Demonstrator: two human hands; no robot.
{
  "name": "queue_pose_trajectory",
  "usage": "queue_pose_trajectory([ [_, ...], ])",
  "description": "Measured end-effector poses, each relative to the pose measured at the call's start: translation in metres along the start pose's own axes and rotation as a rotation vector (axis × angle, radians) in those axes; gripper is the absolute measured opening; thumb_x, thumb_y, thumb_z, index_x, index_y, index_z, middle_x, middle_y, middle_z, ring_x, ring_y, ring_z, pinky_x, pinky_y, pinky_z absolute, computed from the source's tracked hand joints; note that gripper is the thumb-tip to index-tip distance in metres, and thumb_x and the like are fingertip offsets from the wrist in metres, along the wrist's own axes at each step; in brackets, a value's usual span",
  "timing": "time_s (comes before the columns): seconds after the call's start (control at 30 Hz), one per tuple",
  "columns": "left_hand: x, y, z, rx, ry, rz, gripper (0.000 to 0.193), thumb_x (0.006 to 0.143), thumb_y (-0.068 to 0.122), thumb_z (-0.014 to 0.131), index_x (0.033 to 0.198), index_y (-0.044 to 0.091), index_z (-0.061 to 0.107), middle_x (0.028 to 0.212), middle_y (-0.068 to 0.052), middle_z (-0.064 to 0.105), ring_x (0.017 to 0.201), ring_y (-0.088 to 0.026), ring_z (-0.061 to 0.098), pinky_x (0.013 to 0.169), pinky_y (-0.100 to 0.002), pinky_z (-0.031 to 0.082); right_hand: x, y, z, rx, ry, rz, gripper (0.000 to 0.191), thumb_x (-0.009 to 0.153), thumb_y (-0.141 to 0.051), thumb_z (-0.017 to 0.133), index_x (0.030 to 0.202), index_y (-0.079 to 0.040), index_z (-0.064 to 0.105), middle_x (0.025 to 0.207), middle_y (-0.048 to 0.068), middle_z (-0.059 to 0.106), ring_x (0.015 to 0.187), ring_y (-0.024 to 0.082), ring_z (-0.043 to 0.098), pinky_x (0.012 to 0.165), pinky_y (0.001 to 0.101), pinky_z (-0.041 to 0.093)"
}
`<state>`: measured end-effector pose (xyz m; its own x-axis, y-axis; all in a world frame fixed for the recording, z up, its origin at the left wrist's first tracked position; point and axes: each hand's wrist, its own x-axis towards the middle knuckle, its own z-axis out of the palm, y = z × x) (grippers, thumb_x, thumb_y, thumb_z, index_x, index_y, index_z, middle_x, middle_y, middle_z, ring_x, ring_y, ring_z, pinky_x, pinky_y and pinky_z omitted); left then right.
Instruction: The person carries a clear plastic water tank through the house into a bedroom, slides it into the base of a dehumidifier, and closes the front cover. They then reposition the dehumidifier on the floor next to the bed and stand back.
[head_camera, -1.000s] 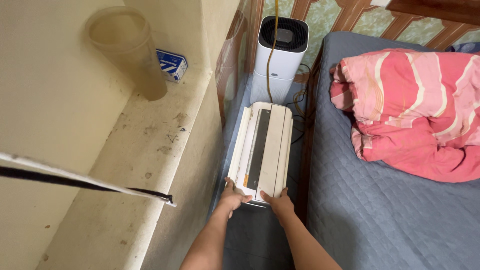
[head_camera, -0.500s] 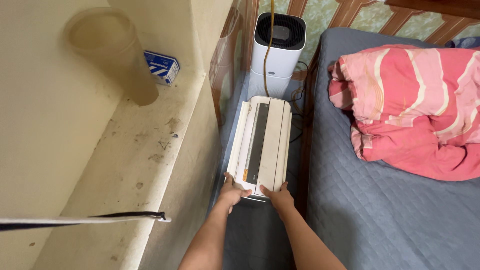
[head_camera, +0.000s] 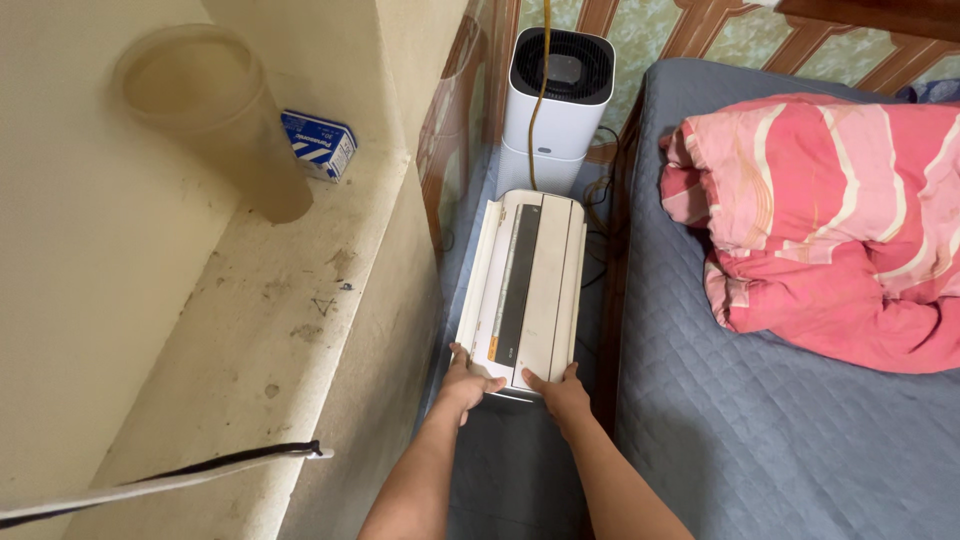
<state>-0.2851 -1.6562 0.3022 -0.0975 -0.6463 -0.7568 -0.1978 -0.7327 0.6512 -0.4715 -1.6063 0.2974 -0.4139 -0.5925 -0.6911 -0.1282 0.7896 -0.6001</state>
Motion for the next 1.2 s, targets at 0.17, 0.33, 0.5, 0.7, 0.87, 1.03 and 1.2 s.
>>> queue_pose_trajectory([
  [0.17, 0.002, 0.004, 0.000, 0.008, 0.008, -0.001, 0.133, 0.073, 0.011, 0.088, 0.165, 0.023, -0.008, 0.160, -0.013, 0.044, 0.138, -0.032, 0.055, 0.108, -0.044, 0.048, -0.003, -0.007, -0.002, -0.015, 0.006, 0.005, 0.134, 0.067, -0.049, 0.087, 0.165, -0.008, 0.005, 0.108, 0.019, 0.072, 0.070, 0.020, 0.062, 0.056, 0.0326, 0.050],
  [0.33, 0.006, 0.004, 0.001, 0.053, 0.015, 0.022, 0.134, 0.075, 0.012, 0.090, 0.164, 0.022, -0.009, 0.163, -0.013, 0.040, 0.141, -0.031, 0.050, 0.109, -0.043, 0.045, 0.000, -0.006, -0.002, -0.031, 0.013, -0.007, 0.133, 0.067, -0.049, 0.088, 0.165, -0.006, 0.007, 0.108, 0.020, 0.072, 0.071, 0.020, 0.064, 0.058, 0.0319, 0.052],
  [0.5, 0.007, 0.002, 0.002, 0.004, 0.016, 0.002, 0.133, 0.073, 0.011, 0.088, 0.165, 0.023, -0.007, 0.161, -0.013, 0.042, 0.139, -0.032, 0.053, 0.109, -0.045, 0.048, 0.006, -0.005, -0.002, -0.045, 0.000, 0.006, 0.132, 0.067, -0.050, 0.087, 0.165, -0.007, 0.009, 0.114, 0.021, 0.072, 0.081, 0.023, 0.068, 0.065, 0.0332, 0.055],
  [0.7, 0.015, -0.006, 0.006, -0.018, 0.036, 0.060, 0.135, 0.073, 0.008, 0.089, 0.164, 0.022, -0.010, 0.163, -0.014, 0.040, 0.144, -0.029, 0.046, 0.115, -0.044, 0.040, 0.008, 0.000, 0.001, -0.057, 0.027, -0.003, 0.121, 0.069, -0.051, 0.087, 0.162, -0.008, 0.023, 0.127, 0.023, 0.068, 0.105, 0.030, 0.074, 0.081, 0.0365, 0.060],
  [0.87, 0.009, -0.007, 0.011, -0.027, 0.088, 0.041, 0.140, 0.076, 0.009, 0.086, 0.161, 0.026, -0.025, 0.161, -0.014, 0.043, 0.146, -0.028, 0.044, 0.120, -0.044, 0.034, 0.004, 0.001, 0.003, -0.028, 0.051, -0.025, 0.101, 0.070, -0.051, 0.088, 0.151, -0.007, 0.046, 0.128, 0.020, 0.070, 0.111, 0.030, 0.072, 0.092, 0.0379, 0.057],
  [1.03, 0.004, -0.002, 0.013, -0.001, 0.133, 0.028, 0.142, 0.076, 0.008, 0.087, 0.160, 0.024, -0.025, 0.160, -0.018, 0.043, 0.146, -0.030, 0.045, 0.122, -0.044, 0.035, 0.003, 0.000, 0.004, -0.024, 0.070, 0.002, 0.107, 0.069, -0.052, 0.088, 0.150, 0.000, 0.040, 0.134, 0.025, 0.064, 0.120, 0.035, 0.067, 0.099, 0.0412, 0.055],
  [1.2, 0.008, -0.004, 0.017, -0.002, 0.170, -0.015, 0.140, 0.075, 0.008, 0.088, 0.161, 0.022, -0.022, 0.157, -0.020, 0.045, 0.144, -0.031, 0.048, 0.117, -0.045, 0.040, 0.004, 0.003, 0.007, -0.010, 0.111, 0.013, 0.124, 0.069, -0.054, 0.090, 0.148, 0.012, 0.021, 0.140, 0.036, 0.052, 0.127, 0.042, 0.061, 0.104, 0.0434, 0.053],
])
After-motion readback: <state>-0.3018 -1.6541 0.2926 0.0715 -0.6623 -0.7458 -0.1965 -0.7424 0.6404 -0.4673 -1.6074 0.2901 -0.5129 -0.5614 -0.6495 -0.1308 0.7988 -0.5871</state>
